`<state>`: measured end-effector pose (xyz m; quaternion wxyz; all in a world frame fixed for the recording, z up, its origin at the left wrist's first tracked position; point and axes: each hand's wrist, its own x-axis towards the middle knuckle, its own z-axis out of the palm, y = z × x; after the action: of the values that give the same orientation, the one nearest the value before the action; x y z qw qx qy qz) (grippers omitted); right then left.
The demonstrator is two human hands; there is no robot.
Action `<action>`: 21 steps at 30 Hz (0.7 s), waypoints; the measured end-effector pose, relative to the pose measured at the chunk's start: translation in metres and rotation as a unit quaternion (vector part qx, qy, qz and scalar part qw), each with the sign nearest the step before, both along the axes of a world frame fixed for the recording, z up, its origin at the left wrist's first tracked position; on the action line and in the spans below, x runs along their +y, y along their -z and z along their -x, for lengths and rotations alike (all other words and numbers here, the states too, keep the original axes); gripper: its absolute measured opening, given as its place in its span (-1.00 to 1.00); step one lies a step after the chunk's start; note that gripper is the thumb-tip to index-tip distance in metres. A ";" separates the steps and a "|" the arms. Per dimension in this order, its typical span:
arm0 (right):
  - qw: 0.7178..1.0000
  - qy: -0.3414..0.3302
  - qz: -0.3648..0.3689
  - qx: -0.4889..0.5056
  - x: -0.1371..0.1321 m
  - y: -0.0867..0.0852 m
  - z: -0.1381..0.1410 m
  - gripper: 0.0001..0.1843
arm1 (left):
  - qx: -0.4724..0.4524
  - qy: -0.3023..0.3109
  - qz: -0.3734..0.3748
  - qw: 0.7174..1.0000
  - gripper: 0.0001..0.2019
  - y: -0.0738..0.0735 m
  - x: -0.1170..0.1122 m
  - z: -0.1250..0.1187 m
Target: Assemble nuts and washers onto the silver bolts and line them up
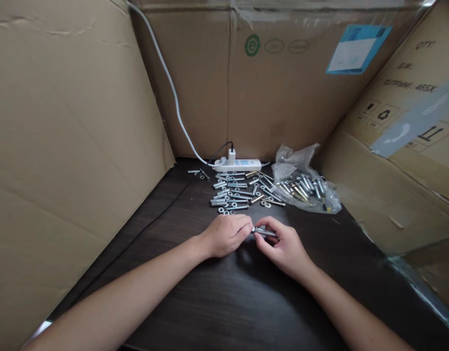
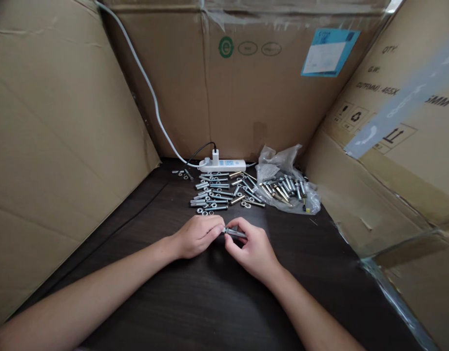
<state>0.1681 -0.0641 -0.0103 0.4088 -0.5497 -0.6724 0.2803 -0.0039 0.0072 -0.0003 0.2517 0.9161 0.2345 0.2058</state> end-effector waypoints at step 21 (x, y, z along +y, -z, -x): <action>0.999 0.040 -0.027 0.013 0.001 -0.004 -0.002 -0.86 | 0.051 -0.017 -0.084 0.995 -0.89 0.000 -0.002 0.000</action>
<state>0.1704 -0.0632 -0.0059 0.4431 -0.5612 -0.6516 0.2531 -0.0035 0.0047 0.0001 0.1579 0.9393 0.2445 0.1816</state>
